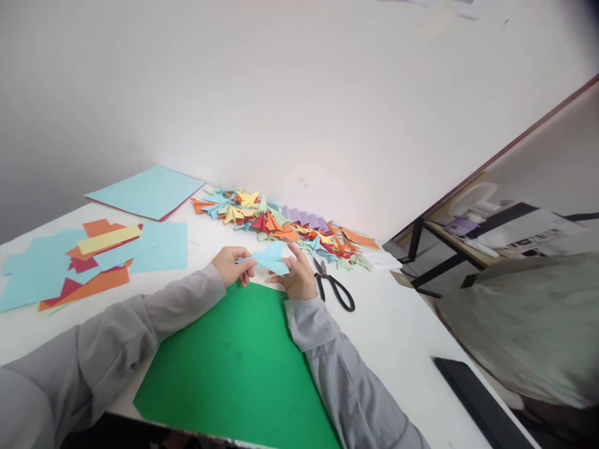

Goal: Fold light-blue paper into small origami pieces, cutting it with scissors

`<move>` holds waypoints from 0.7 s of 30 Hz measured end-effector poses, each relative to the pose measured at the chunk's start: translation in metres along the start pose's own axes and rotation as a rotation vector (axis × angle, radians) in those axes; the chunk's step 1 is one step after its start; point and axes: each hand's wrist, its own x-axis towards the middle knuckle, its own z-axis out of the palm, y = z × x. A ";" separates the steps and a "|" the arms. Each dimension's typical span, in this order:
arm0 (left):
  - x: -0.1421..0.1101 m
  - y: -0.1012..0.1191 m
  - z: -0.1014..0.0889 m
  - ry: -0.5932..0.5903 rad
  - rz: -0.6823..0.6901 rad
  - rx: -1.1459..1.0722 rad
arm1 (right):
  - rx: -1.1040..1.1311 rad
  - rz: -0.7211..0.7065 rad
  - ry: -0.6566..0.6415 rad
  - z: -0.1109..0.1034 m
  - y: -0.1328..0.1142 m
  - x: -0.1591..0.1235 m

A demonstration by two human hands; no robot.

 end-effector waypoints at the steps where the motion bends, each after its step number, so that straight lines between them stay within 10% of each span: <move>1: 0.000 0.000 0.000 0.009 0.005 0.020 | -0.009 0.015 0.016 0.001 0.001 0.000; 21: -0.004 -0.002 0.004 -0.044 0.036 0.086 | -0.265 -0.043 0.167 0.014 0.005 -0.004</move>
